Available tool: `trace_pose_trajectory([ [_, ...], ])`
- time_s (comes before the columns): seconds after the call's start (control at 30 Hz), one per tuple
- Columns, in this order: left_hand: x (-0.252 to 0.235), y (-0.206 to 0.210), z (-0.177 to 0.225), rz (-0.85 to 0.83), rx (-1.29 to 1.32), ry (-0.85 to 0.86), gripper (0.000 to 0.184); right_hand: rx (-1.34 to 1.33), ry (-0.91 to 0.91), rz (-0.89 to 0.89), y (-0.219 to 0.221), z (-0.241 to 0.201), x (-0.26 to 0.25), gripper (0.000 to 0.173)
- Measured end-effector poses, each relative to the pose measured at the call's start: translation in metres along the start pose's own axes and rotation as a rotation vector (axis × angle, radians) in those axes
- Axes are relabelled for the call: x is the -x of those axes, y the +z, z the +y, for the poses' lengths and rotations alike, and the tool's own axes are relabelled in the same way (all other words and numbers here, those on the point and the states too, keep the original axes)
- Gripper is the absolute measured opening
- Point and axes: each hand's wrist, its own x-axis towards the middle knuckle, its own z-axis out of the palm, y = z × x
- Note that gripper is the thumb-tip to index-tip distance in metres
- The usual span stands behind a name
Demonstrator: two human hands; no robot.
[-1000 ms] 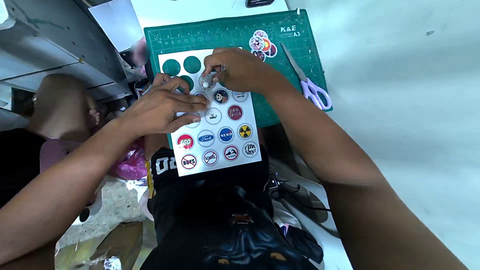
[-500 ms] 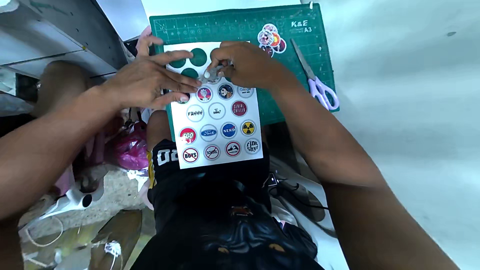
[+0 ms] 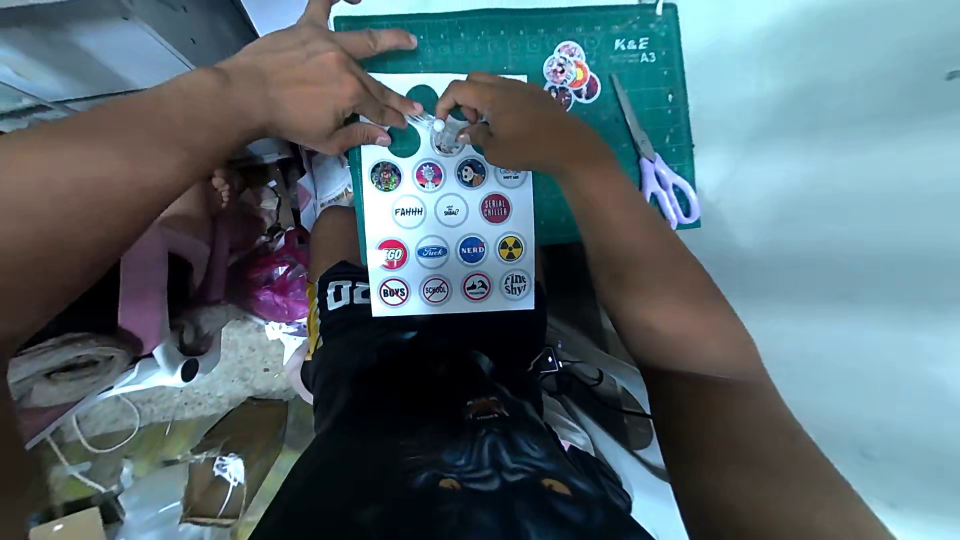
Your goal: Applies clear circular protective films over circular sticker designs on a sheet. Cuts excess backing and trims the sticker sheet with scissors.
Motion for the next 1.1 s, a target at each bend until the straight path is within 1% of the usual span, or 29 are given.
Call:
trace_pose_trajectory([
  [0.1, -0.006, -0.007, 0.012, -0.006, -0.034, -0.062, 0.049, -0.001, 0.029, 0.000, -0.002, -0.004, 0.001, 0.041],
  [0.2, -0.015, -0.009, 0.026, 0.022, -0.039, -0.133, 0.048, -0.026, 0.046, 0.026, 0.001, -0.003, 0.002, 0.046],
  [0.3, -0.019, -0.002, 0.041, 0.114, -0.030, -0.208, 0.043, -0.066, 0.013, 0.092, 0.006, 0.004, 0.005, 0.041],
  [0.4, -0.017, 0.007, 0.065, 0.256, 0.015, -0.352, 0.037, -0.161, -0.021, 0.165, 0.012, 0.014, 0.009, 0.031],
  [0.5, -0.011, 0.015, 0.096, 0.374, 0.089, -0.511, 0.037, -0.275, 0.022, 0.202, 0.011, 0.008, 0.014, 0.030],
  [0.57, -0.007, 0.025, 0.112, 0.447, 0.134, -0.605, 0.039, -0.240, 0.036, 0.240, 0.011, 0.000, 0.015, 0.035],
  [0.63, -0.003, 0.033, 0.124, 0.512, 0.186, -0.695, 0.039, -0.123, 0.096, 0.227, 0.014, -0.012, 0.014, 0.042],
  [0.73, 0.003, 0.041, 0.139, 0.592, 0.247, -0.747, 0.037, -0.067, 0.162, 0.212, 0.018, -0.027, 0.011, 0.036],
  [0.8, 0.005, 0.047, 0.144, 0.588, 0.253, -0.758, 0.037, -0.103, 0.196, 0.196, 0.016, -0.031, 0.011, 0.032],
  [0.9, 0.007, 0.056, 0.147, 0.505, 0.260, -0.784, 0.037, -0.168, 0.214, 0.202, 0.009, -0.031, 0.013, 0.028],
  [0.97, 0.006, 0.062, 0.146, 0.465, 0.265, -0.795, 0.038, -0.219, 0.206, 0.215, 0.006, -0.025, 0.014, 0.028],
  [1.1, 0.004, 0.064, 0.146, 0.445, 0.274, -0.821, 0.038, -0.384, 0.207, 0.222, 0.007, -0.009, 0.014, 0.029],
])
